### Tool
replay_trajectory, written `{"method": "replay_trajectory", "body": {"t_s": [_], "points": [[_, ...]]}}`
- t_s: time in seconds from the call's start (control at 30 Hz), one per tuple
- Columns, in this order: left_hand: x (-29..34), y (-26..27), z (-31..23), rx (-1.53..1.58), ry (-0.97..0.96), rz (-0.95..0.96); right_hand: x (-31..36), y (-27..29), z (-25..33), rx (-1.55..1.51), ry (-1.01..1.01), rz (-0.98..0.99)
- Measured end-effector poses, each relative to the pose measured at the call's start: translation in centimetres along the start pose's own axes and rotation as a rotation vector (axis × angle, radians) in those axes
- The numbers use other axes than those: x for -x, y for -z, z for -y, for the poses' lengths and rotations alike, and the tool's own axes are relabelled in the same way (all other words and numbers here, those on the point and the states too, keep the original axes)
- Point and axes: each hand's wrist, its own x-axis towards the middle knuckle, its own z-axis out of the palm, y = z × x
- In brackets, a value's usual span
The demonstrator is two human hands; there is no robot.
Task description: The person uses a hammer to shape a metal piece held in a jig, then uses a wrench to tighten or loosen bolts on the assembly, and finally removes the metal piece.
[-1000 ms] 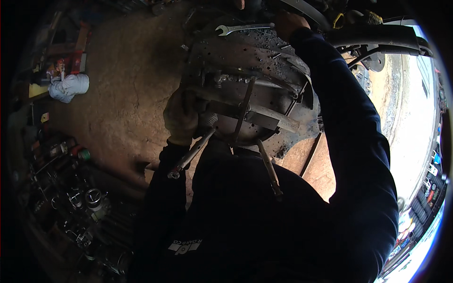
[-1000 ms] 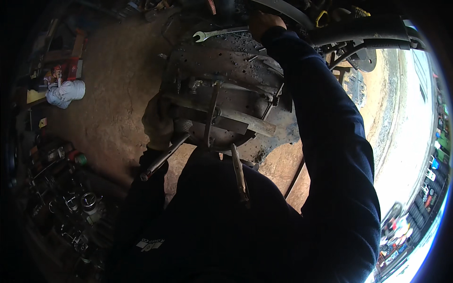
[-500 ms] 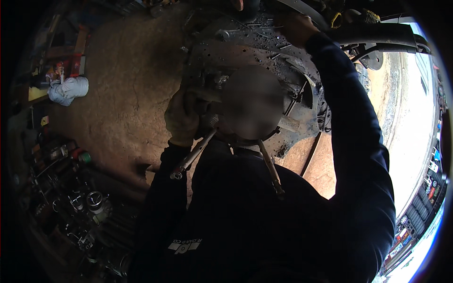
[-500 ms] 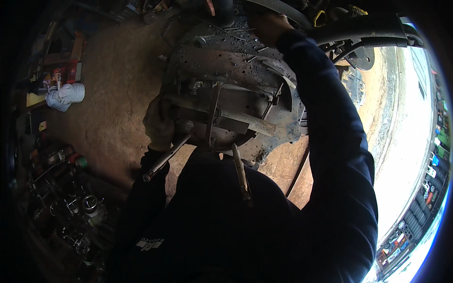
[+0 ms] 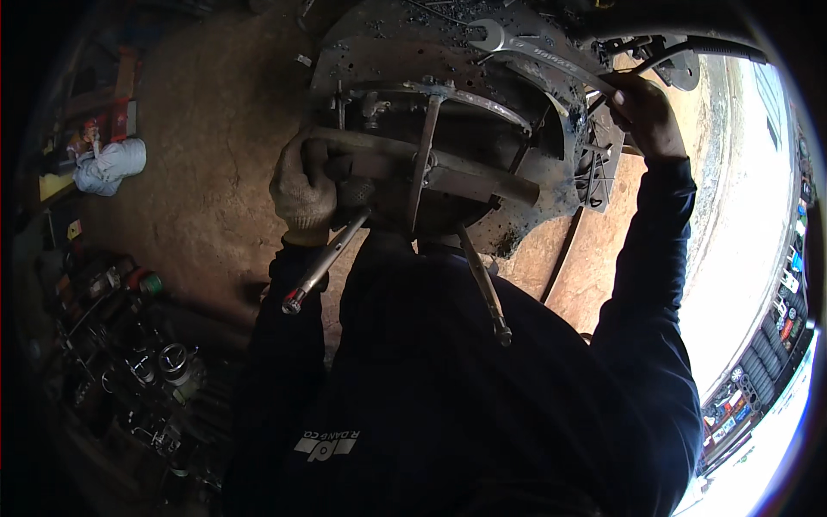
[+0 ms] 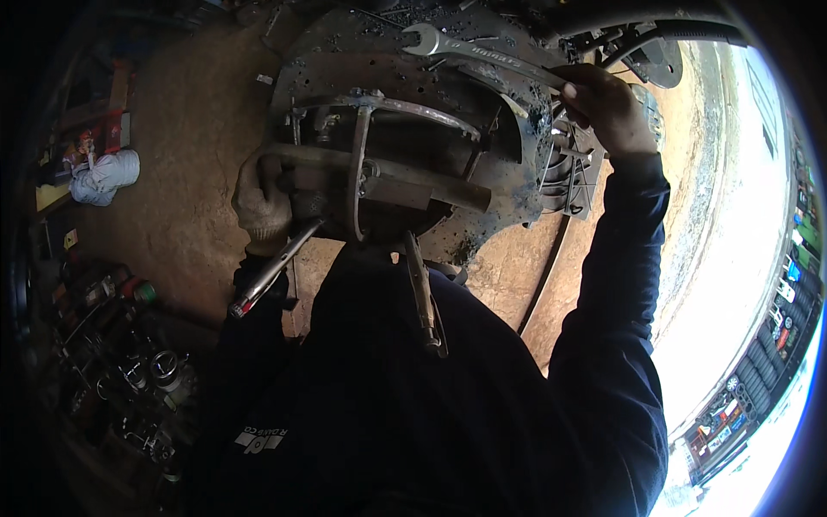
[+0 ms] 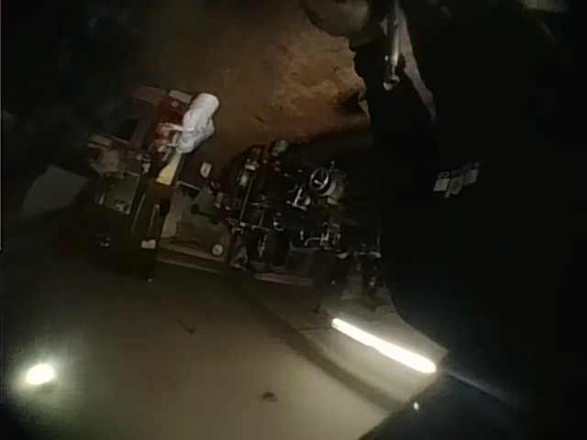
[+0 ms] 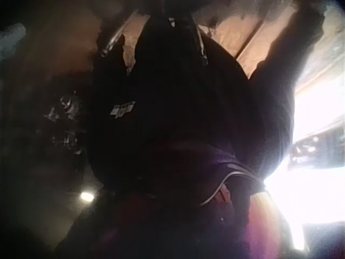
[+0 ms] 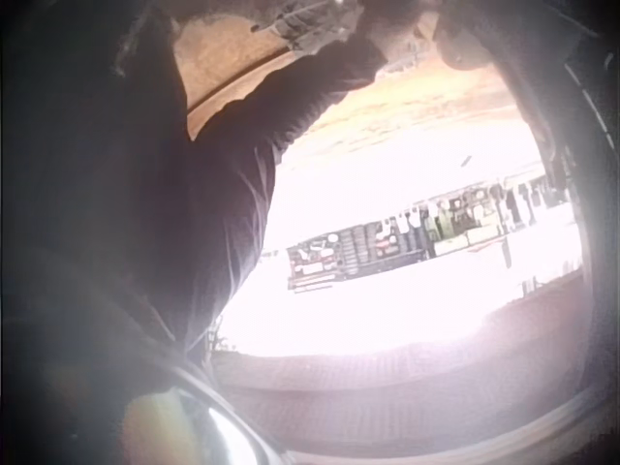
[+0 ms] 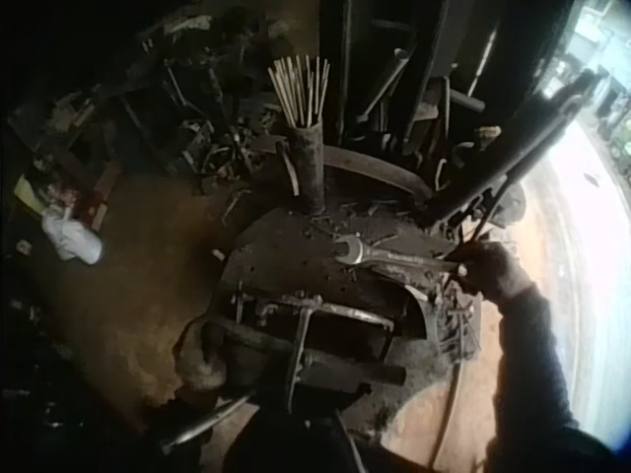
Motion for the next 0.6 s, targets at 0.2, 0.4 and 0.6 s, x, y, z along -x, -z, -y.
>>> {"method": "replay_trajectory", "body": {"t_s": [0.2,0.4,0.6], "points": [[-0.1,0.3,-1.1,0.004,0.011,0.008,-3.7,-0.5,2.8,0.273,0.155,0.170],[-0.3,0.5,-1.8,-0.049,0.075,0.025,-10.0,-2.2,5.2,0.449,0.268,0.341],[-0.4,0.3,-1.7,-0.030,0.037,0.019,-13.2,-6.2,10.3,0.733,0.208,0.539]]}}
